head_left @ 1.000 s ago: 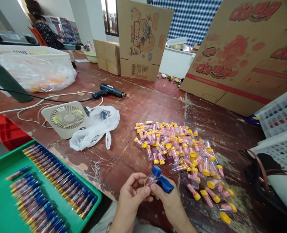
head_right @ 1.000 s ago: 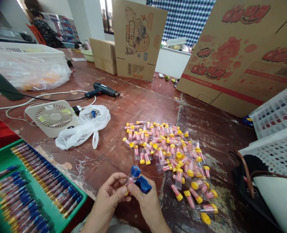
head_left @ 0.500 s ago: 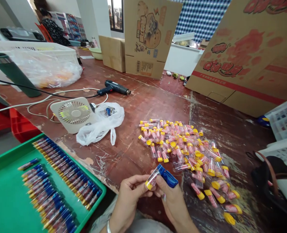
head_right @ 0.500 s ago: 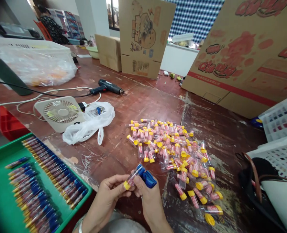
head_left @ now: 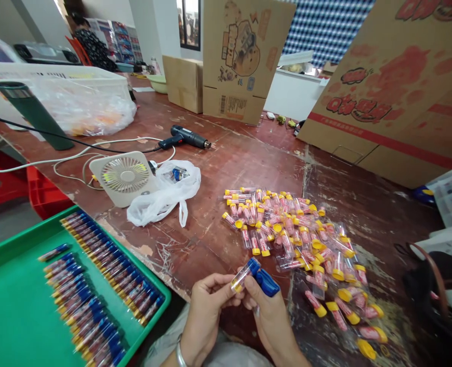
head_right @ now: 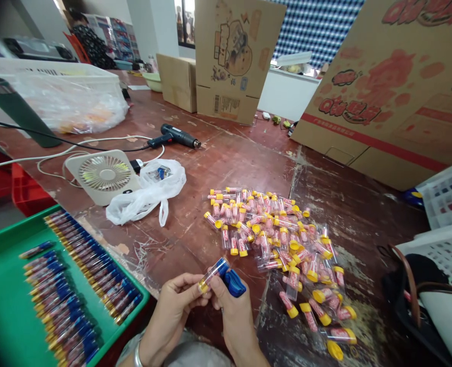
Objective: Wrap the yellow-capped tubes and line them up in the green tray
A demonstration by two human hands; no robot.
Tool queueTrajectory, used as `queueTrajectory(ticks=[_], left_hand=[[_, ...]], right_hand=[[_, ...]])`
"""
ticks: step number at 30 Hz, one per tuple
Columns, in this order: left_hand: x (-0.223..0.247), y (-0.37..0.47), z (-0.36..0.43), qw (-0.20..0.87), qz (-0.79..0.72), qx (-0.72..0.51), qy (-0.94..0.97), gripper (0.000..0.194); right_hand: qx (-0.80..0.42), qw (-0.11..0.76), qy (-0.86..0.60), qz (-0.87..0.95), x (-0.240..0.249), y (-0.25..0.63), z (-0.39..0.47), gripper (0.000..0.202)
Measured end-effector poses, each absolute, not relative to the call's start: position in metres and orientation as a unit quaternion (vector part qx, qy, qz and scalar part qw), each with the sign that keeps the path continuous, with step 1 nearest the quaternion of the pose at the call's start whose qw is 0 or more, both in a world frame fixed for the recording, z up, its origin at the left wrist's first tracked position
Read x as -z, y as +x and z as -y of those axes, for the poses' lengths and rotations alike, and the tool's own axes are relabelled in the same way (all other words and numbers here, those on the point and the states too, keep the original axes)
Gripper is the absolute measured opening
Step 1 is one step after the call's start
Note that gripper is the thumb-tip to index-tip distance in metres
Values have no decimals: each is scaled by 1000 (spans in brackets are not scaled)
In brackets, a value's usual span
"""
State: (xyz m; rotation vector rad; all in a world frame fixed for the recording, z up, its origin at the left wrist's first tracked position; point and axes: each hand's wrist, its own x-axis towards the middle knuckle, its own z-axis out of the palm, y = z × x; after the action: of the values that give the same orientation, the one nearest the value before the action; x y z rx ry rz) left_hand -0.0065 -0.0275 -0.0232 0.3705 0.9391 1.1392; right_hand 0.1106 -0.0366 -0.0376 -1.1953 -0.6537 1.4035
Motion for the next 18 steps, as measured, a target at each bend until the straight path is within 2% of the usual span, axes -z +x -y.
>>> queueTrajectory(ticks=[9, 13, 18], left_hand=[[27, -7, 28, 729, -419, -517, 163, 22], [21, -16, 28, 765, -350, -512, 173, 16], [19, -27, 40, 775, -321, -523, 150, 24]], right_hand=[[-572, 563, -525, 284, 40, 108, 36, 29], [-549, 563, -544, 292, 39, 106, 33, 31], [-530, 510, -599, 316, 41, 101, 38, 34]])
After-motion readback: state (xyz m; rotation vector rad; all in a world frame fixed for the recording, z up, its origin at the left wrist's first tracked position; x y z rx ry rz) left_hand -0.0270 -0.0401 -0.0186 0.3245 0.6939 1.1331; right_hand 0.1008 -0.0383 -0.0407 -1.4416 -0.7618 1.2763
